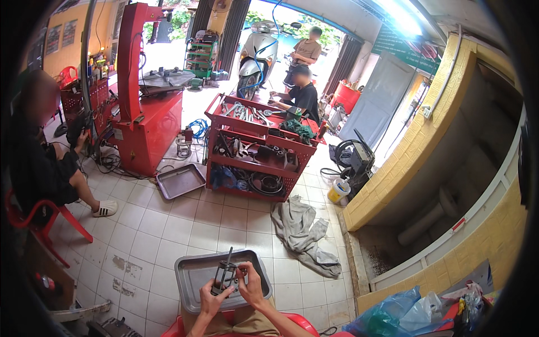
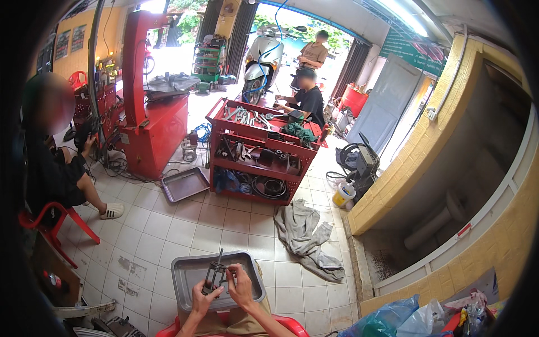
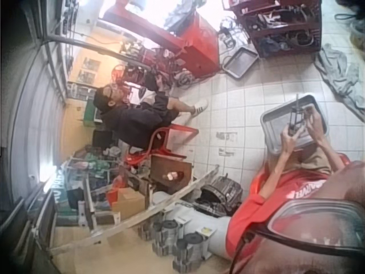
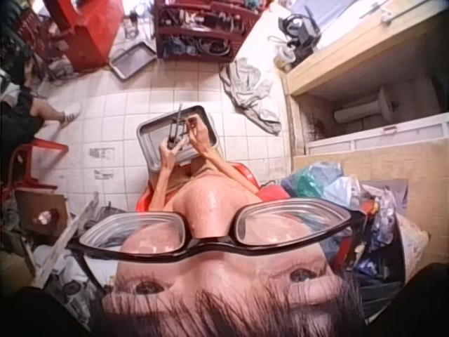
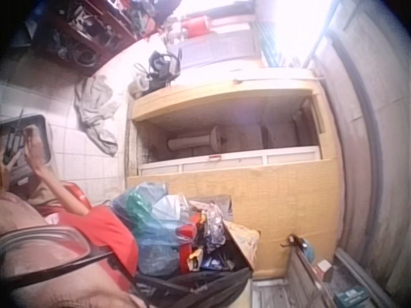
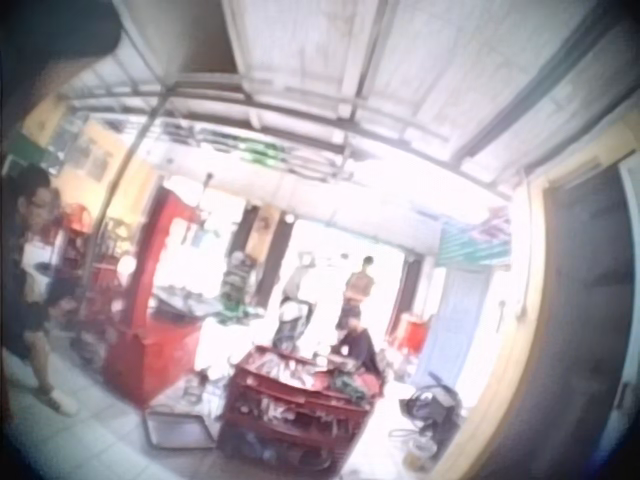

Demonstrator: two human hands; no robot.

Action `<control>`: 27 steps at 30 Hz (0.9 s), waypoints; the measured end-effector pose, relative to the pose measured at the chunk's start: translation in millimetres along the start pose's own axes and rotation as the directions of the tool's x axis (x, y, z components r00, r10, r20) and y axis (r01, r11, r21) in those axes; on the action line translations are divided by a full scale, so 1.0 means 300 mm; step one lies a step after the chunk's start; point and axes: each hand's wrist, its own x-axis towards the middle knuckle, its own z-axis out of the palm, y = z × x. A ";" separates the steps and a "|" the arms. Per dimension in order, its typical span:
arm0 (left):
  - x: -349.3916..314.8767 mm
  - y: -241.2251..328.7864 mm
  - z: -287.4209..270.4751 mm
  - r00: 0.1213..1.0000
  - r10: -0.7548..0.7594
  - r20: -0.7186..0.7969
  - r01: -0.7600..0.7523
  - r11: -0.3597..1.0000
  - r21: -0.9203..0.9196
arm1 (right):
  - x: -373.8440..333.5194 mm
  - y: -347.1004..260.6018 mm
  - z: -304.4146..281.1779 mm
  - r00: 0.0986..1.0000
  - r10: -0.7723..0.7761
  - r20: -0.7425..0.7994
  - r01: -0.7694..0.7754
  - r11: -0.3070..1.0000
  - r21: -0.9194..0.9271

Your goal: The person assembles a cylindrical mechanical component, likely a starter motor, by hand. They insert a shaft into the housing, place a gear onto the shaft, and secure the assembly with a nut and washer. The person uses a wrench to tighten the nut and repeatedly rotates the gear to check the fit.

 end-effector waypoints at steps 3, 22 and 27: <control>0.008 0.002 -0.014 0.999 0.024 0.021 -0.026 0.995 0.097 | 0.029 -0.013 -0.028 0.999 -0.041 0.001 0.040 0.992 0.116; 0.018 -0.017 -0.123 0.893 0.359 0.272 -0.450 0.679 0.580 | 0.137 0.002 -0.251 0.611 0.081 0.787 -0.021 0.996 -0.087; 0.013 -0.016 -0.131 0.889 0.354 0.290 -0.457 0.658 0.598 | 0.139 0.042 -0.250 0.551 0.064 0.832 -0.031 0.998 -0.056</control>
